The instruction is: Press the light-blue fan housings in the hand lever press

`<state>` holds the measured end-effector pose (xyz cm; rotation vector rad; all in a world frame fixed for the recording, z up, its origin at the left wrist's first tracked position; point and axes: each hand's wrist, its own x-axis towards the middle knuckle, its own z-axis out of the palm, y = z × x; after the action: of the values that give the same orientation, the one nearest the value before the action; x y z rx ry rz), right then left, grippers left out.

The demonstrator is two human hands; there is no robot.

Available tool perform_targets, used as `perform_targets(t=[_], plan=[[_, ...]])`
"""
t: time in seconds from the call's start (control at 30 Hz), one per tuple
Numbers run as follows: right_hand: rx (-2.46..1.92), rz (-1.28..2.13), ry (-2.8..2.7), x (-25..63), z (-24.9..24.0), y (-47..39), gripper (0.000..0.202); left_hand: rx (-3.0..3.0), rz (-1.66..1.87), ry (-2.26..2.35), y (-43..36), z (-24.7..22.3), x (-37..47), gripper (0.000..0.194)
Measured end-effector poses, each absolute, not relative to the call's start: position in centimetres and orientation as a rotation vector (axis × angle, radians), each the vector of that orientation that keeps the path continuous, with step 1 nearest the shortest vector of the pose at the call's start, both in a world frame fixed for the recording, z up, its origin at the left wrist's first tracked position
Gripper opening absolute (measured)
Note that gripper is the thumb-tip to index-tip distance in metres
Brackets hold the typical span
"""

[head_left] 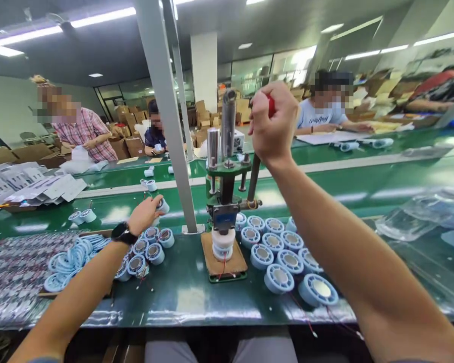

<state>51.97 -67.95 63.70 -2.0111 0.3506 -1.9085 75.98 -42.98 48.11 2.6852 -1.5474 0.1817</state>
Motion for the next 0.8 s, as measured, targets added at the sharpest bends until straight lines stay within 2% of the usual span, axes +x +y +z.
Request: perform_targets(t=[0.17,0.27,0.33,0.43,0.57,0.67,0.8], plan=[[-2.010,-1.912,0.363,51.1,64.7,-67.1,0.024,2.532,-0.130,-1.785,-37.7,44.8,67.7,0.053],[-2.047,-1.883,0.222,49.3,62.6,-64.6,0.032,2.594,-0.177,-1.815,-38.2,41.8,63.5,0.053],[-2.010,-1.879,0.227,48.0,58.4,-61.7,0.044,2.661,-0.094,-1.746,-39.4,40.6,62.1,0.053],[-1.825,-1.873,0.397,46.9,48.8,-57.1,0.054,2.715,0.024,-1.604,-40.7,40.2,61.8,0.053],[-1.821,-1.483,0.661,48.1,37.4,-53.6,0.093,2.628,0.165,-1.521,-39.6,40.8,63.5,0.048],[-1.783,-1.195,0.863,49.6,34.1,-53.3,0.104,2.594,0.280,-1.314,-36.2,42.1,67.1,0.035],[-1.580,-1.294,0.905,50.8,33.9,-54.0,0.106,2.707,0.359,-1.020,-29.6,44.7,73.2,0.021]])
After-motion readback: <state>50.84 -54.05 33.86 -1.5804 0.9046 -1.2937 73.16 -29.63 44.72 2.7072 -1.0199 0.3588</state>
